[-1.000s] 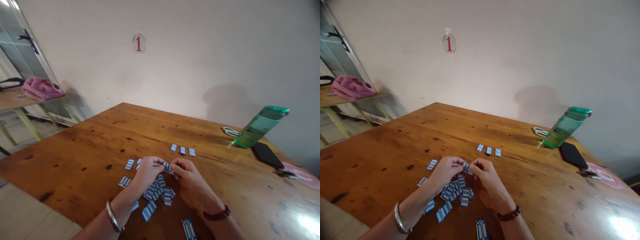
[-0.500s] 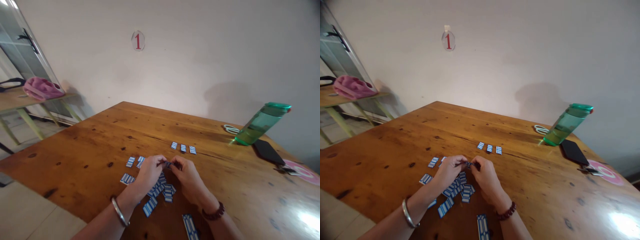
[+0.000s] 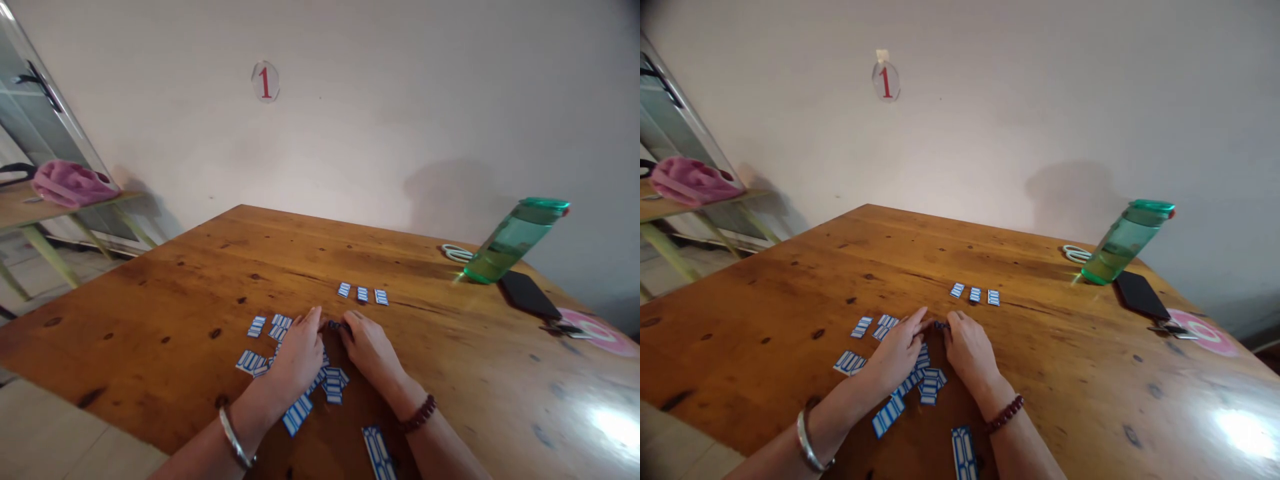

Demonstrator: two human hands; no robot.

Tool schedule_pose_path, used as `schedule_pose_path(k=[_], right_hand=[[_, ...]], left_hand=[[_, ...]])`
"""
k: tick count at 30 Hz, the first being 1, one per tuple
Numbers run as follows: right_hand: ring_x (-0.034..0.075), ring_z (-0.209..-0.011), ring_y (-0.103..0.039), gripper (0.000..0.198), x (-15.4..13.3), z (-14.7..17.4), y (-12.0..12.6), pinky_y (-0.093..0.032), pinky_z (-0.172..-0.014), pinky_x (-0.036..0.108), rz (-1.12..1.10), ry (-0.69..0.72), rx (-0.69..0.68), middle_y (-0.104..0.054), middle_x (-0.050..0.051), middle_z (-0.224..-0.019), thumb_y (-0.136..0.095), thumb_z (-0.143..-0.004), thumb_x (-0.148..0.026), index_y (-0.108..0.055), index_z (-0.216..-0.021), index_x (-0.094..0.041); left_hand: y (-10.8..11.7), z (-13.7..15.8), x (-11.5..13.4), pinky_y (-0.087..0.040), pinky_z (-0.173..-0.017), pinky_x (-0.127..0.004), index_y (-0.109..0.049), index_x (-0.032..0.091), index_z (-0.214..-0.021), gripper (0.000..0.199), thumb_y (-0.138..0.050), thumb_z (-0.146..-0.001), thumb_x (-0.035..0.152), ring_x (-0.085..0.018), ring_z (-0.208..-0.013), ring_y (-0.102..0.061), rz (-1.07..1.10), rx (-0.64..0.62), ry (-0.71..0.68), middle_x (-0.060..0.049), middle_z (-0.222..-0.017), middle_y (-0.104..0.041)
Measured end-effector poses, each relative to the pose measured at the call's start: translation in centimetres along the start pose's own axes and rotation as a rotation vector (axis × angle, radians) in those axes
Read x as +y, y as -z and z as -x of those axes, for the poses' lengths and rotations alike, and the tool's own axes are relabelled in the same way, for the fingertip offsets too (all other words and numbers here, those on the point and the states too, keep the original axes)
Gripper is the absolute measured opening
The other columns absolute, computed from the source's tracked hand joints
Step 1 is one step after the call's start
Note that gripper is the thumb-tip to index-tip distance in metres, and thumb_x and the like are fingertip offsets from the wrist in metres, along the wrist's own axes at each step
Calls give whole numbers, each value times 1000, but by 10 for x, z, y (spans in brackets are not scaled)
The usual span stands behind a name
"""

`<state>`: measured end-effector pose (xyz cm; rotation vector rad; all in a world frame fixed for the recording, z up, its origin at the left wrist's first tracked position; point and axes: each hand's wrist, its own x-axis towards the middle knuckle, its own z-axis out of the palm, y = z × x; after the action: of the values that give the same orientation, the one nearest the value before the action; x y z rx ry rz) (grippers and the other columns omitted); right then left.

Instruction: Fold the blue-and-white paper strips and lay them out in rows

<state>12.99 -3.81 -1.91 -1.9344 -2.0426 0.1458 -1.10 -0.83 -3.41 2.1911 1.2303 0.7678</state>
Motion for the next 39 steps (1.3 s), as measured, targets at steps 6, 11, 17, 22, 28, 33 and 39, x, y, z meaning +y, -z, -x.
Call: schedule_pose_path(k=[6,11,17,22,28,33,39], right_hand=[[16,-72,-56,12,0,0,0,-33,-62,24,-12,8,9,-61,5,-79,-44,-84,-13,-54,-79,-17],[16,-69,-54,13,2,-1,-3,-33,-60,25,-74,9,40,-61,5,-77,-45,-81,-11,-55,-76,-17],[11,-53,-44,15,2,-2,-3,-31,-50,23,-839,-146,105,-53,-2,-57,-53,-75,-26,-55,-63,-17],[8,-48,-38,19,-6,0,-4,-28,-47,21,-1320,-219,34,-46,-5,-51,-64,-67,-31,-54,-60,-16],[7,-48,-39,19,-16,6,-12,-30,-46,20,-1441,-278,30,-48,-6,-54,-65,-68,-31,-54,-63,-17],[11,-53,-45,17,-13,4,-4,-36,-49,22,-1264,-219,139,-53,-3,-57,-65,-66,-32,-57,-64,-17],[12,-55,-46,14,-7,1,3,-36,-52,23,-926,-101,170,-54,-1,-57,-57,-69,-27,-56,-60,-17]], left_hand=[[-2,0,0,-42,-93,-37,-47,7,-121,54,-36,-68,0,-22,-104,-57,-22,-43,23,-16,-108,-63],[-1,0,1,-40,-94,-38,-50,10,-117,52,-38,-68,0,-22,-104,-57,82,-14,27,-15,-110,-63],[12,-6,9,-43,-88,-37,-59,15,-95,30,-55,-66,12,-22,-97,-59,476,124,137,-10,-101,-66],[17,-7,18,-46,-62,-26,-60,15,-69,9,-60,-61,19,-14,-64,-58,818,3,260,-1,-66,-63],[18,-7,20,-39,-52,-21,-58,15,-62,7,-58,-61,21,-11,-55,-50,793,45,323,2,-58,-57],[18,-9,16,-36,-49,-21,-58,15,-59,6,-55,-62,20,-11,-53,-48,597,81,233,3,-53,-53],[17,-8,17,-35,-51,-22,-57,16,-57,9,-51,-64,16,-11,-52,-46,450,98,148,3,-52,-52]])
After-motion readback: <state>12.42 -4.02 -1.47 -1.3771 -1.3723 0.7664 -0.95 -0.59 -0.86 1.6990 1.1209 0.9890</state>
